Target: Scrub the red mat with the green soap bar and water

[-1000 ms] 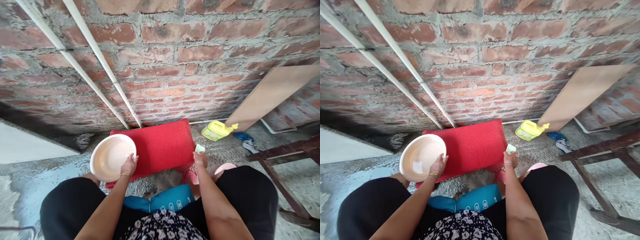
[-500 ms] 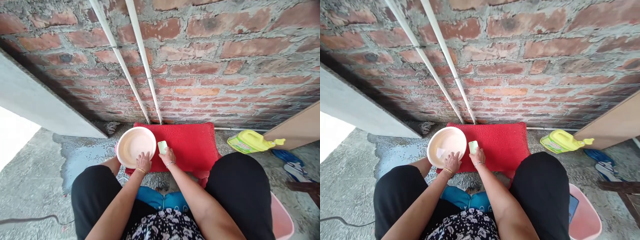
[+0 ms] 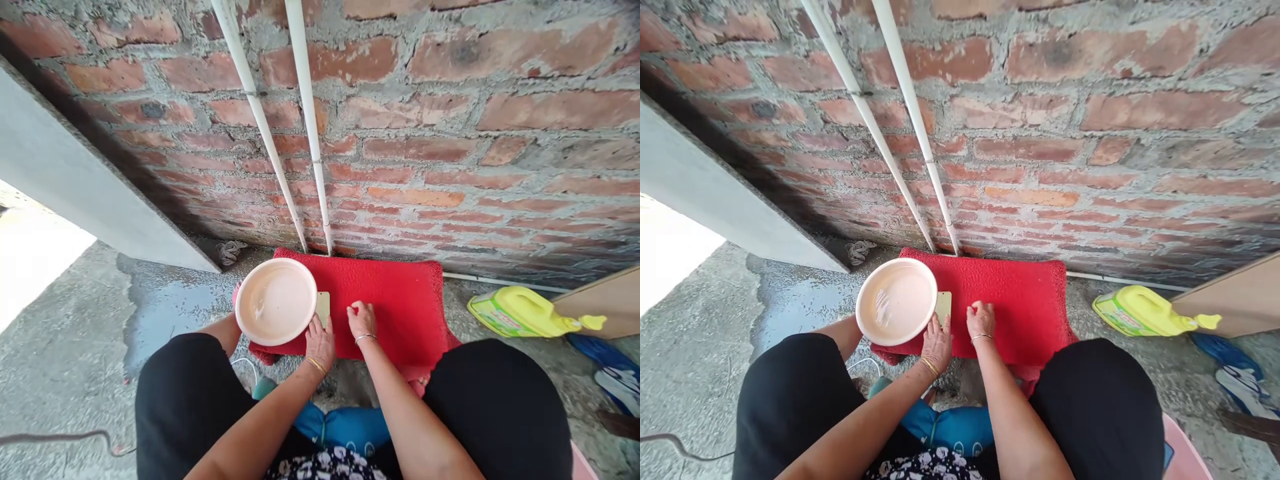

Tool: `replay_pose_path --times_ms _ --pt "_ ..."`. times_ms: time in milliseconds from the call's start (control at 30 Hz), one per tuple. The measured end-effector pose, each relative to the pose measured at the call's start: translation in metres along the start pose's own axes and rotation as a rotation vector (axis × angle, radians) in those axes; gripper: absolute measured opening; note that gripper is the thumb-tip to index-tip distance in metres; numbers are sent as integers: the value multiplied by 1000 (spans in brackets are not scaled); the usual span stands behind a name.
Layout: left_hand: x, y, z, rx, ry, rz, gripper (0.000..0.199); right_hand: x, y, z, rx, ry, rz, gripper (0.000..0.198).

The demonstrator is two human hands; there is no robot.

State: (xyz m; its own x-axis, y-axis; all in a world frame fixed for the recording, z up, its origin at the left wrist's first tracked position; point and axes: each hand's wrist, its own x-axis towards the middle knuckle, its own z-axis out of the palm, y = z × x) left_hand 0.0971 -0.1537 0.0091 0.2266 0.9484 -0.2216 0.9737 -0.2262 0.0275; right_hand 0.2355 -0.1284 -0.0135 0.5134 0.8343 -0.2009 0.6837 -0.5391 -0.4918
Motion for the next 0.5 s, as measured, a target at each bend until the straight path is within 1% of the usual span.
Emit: replay_pose_path --times_ms 100,167,233,267,333,400,500 --pt "11 15 4 -62 -48 -200 67 15 38 -29 -93 93 146 28" --pt "19 20 4 -98 -46 -258 73 19 65 -46 -123 128 304 35" --pt "27 24 5 -118 -39 -299 77 19 89 -59 -126 97 462 40" --pt "32 25 5 -129 -46 -325 77 19 99 -63 -127 61 511 41" --pt "42 28 6 -157 -77 -385 77 17 115 -67 -140 -17 524 42" --pt "52 31 9 -182 -100 -444 74 18 124 -69 -163 -79 472 41" --pt "61 38 13 -175 -92 -496 65 26 131 -72 -188 -185 421 41"
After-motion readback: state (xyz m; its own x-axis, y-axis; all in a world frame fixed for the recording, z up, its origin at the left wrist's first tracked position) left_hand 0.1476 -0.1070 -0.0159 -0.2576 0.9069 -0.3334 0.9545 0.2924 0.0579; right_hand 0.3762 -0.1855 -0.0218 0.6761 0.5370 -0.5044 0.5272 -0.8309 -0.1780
